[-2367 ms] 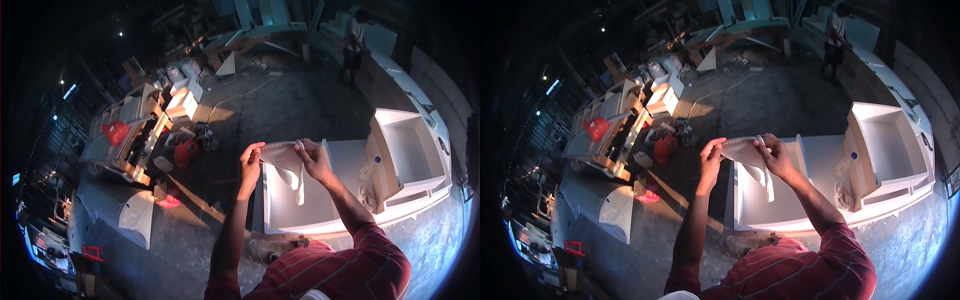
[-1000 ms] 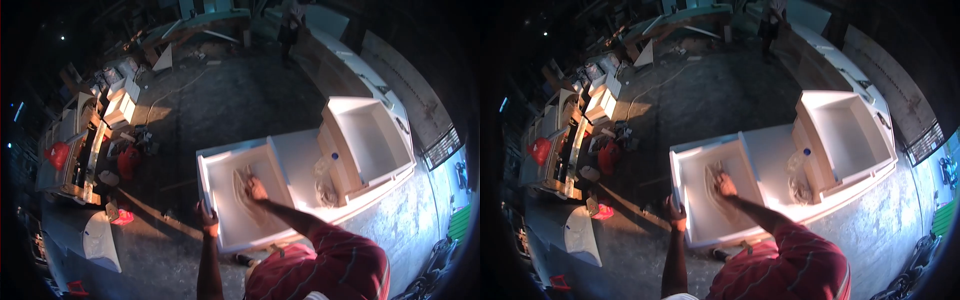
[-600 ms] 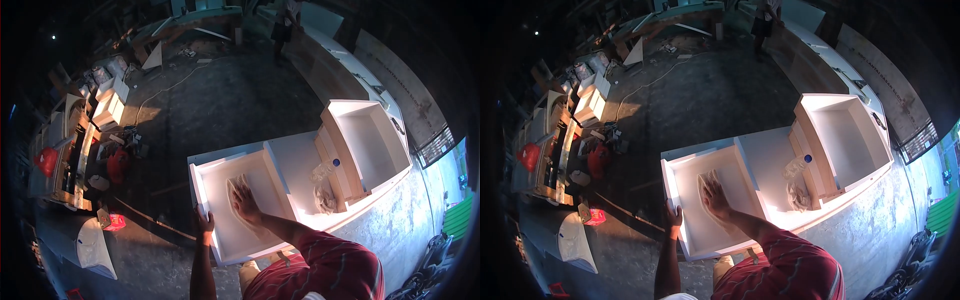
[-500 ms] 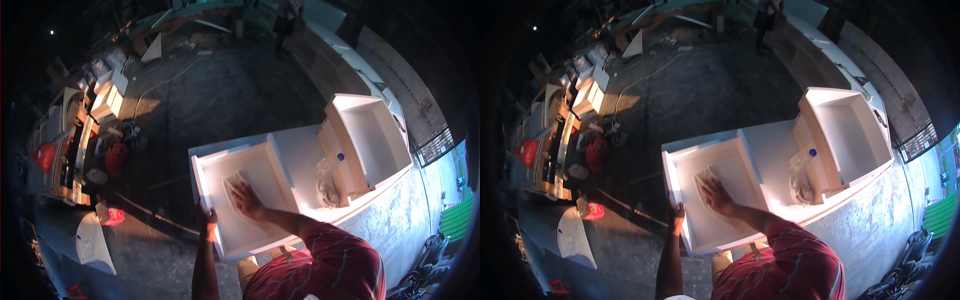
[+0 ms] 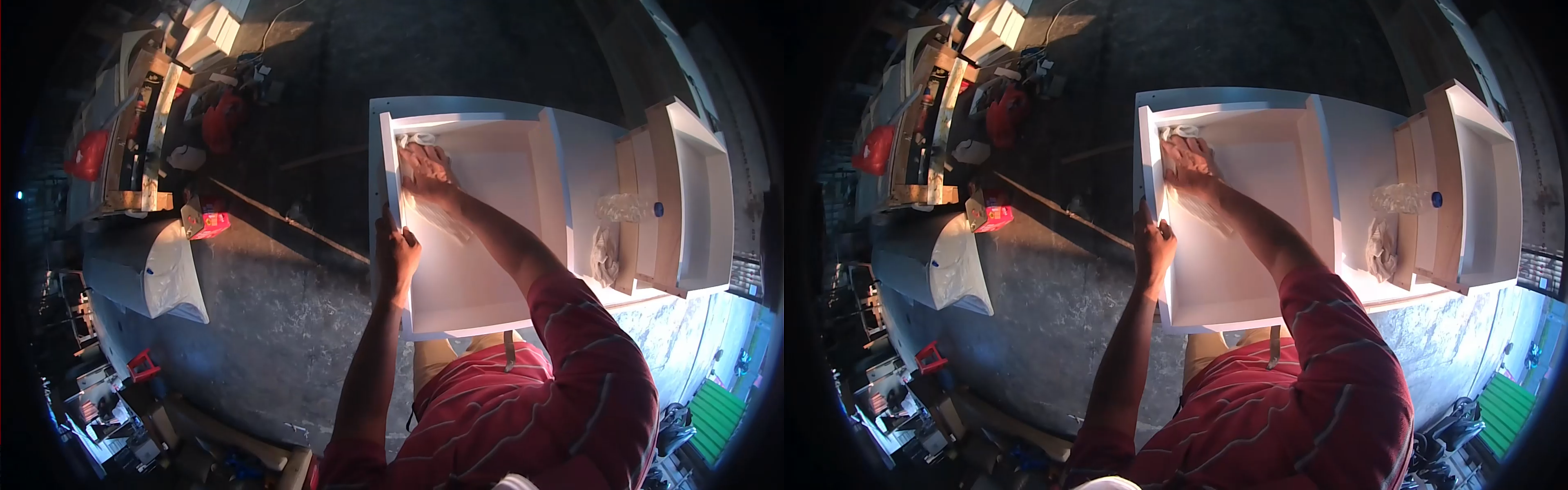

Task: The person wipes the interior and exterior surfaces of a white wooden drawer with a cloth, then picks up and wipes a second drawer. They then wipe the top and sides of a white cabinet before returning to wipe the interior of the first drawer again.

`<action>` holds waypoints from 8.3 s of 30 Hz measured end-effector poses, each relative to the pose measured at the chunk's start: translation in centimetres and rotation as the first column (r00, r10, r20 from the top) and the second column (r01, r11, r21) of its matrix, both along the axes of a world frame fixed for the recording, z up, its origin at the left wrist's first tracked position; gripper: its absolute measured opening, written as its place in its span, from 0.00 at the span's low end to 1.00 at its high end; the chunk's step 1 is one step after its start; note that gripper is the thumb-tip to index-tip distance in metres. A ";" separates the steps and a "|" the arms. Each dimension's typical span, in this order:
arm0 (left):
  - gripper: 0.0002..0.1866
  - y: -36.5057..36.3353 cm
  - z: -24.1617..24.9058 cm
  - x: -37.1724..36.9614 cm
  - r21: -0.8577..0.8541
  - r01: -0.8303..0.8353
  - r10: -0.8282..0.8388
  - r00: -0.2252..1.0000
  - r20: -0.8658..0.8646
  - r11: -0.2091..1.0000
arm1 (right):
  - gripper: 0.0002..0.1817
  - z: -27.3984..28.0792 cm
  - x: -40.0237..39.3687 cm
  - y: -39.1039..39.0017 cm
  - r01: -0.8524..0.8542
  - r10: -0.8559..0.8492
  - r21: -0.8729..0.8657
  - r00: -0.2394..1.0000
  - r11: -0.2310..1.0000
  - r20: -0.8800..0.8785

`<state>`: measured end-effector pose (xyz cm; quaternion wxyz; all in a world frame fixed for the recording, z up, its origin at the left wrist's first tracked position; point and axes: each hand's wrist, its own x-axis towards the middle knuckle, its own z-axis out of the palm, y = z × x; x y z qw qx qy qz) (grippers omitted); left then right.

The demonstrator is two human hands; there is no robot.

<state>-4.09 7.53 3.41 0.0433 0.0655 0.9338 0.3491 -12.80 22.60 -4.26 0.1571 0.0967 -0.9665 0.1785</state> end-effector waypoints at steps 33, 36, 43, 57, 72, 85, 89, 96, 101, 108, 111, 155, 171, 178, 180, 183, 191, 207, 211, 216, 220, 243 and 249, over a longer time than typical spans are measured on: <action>0.30 -0.4 -0.8 0.0 -0.035 0.013 -0.012 0.999 0.030 0.999 | 0.29 -1.1 -2.8 0.6 0.036 -0.147 0.466 0.968 0.884 0.205; 0.30 -0.3 -1.0 -0.3 -0.021 0.016 -0.016 1.000 0.011 1.000 | 0.28 -1.9 -3.3 0.1 0.054 -0.071 0.316 0.997 0.947 0.041; 0.30 -0.8 -2.0 0.1 -0.010 0.026 -0.026 0.999 0.023 1.000 | 0.28 -0.6 -5.1 -0.5 0.022 -0.177 0.377 0.907 0.926 0.383; 0.30 -0.7 -1.3 0.0 0.006 0.018 -0.019 0.998 0.063 1.000 | 0.27 1.2 -4.6 -0.6 -0.043 -0.158 0.419 0.887 0.907 0.434; 0.30 -0.7 -1.6 -0.1 -0.026 0.017 -0.015 0.998 0.062 1.000 | 0.29 0.2 -4.2 1.1 0.041 -0.162 0.282 0.893 0.959 0.421; 0.30 -0.8 -2.6 0.1 -0.008 0.026 -0.026 0.999 -0.030 1.000 | 0.26 1.0 -5.0 -0.2 0.048 -0.264 0.402 0.824 0.914 0.501; 0.30 -0.7 -1.7 -0.1 -0.057 0.033 -0.037 0.997 -0.065 0.998 | 0.29 1.1 -5.5 -1.1 0.078 -0.254 0.322 0.794 0.943 0.553; 0.30 -0.7 -1.7 0.0 -0.054 0.013 -0.015 1.000 -0.020 0.998 | 0.33 1.4 -5.7 0.4 -0.005 -0.217 0.358 0.787 0.934 0.577; 0.30 -0.7 -2.3 -0.1 -0.018 0.025 -0.026 0.994 -0.102 1.000 | 0.31 1.2 -5.2 0.6 -0.012 -0.138 0.260 0.823 0.966 0.550; 0.30 -0.7 -1.5 -0.2 -0.001 0.026 -0.026 1.000 -0.008 1.000 | 0.35 -0.6 5.3 1.1 -0.295 0.232 0.098 0.882 0.950 0.410; 0.30 -0.6 -1.7 -0.1 -0.017 0.034 -0.034 0.999 -0.029 0.999 | 0.32 -1.4 3.3 1.5 -0.156 0.122 0.147 0.969 0.977 0.215; 0.30 -0.7 -2.0 -0.2 -0.006 0.017 -0.017 0.999 -0.033 1.000 | 0.29 -0.1 0.6 3.4 -0.170 0.105 0.154 0.926 0.973 0.363; 0.30 -0.8 -2.6 -0.1 -0.032 0.026 -0.031 0.990 -0.141 0.999 | 0.22 -0.4 5.6 0.6 -0.388 0.327 0.123 0.879 0.914 0.347; 0.30 -1.0 -3.0 -0.4 0.046 0.013 -0.012 0.999 -0.036 0.999 | 0.23 -0.5 9.8 -0.4 -0.420 0.370 0.047 0.842 0.906 0.392; 0.30 -1.0 -3.0 -0.3 -0.035 0.034 -0.040 0.986 -0.161 0.999 | 0.25 -1.0 9.4 0.8 -0.516 0.451 0.117 0.821 0.849 0.350; 0.30 -0.9 -2.7 -0.3 -0.017 0.038 -0.040 0.992 -0.124 0.999 | 0.25 -0.4 5.6 1.7 -0.153 0.123 0.098 0.957 0.983 0.261; 0.30 -1.0 -2.8 -0.5 0.018 0.017 -0.016 0.999 -0.046 1.000 | 0.12 -1.4 15.6 -0.8 -0.618 0.667 -0.263 0.628 0.741 0.401; 0.30 -1.3 -3.2 -0.4 0.047 -0.007 0.008 1.000 -0.016 0.999 | 0.34 -0.7 12.0 5.4 -0.714 0.698 -0.049 0.664 0.698 0.267; 0.30 -1.2 -2.7 -0.3 0.030 0.017 -0.015 0.998 -0.059 0.999 | 0.31 -2.0 4.0 6.3 -0.096 0.092 0.222 0.995 0.970 0.029; 0.30 -1.7 -3.0 -0.7 0.120 0.034 -0.039 0.998 0.044 0.992 | 0.28 -2.3 9.6 -0.2 -0.345 0.346 -0.029 0.925 0.938 0.155; 0.30 -1.6 -3.6 -0.5 0.019 0.049 -0.045 0.985 -0.169 0.999 | 0.29 -1.2 10.7 4.9 -0.313 0.326 -0.116 0.938 0.943 0.117; 0.29 -0.9 -2.5 0.0 0.063 0.018 -0.014 0.998 -0.064 0.998 | 0.31 -3.1 4.8 16.9 0.485 -0.521 0.379 0.854 0.788 -0.010; 0.29 -1.3 -2.7 -0.3 -0.029 0.043 -0.046 0.995 -0.085 0.999 | 0.36 -3.0 1.0 4.7 0.629 -0.693 0.337 0.712 0.700 0.111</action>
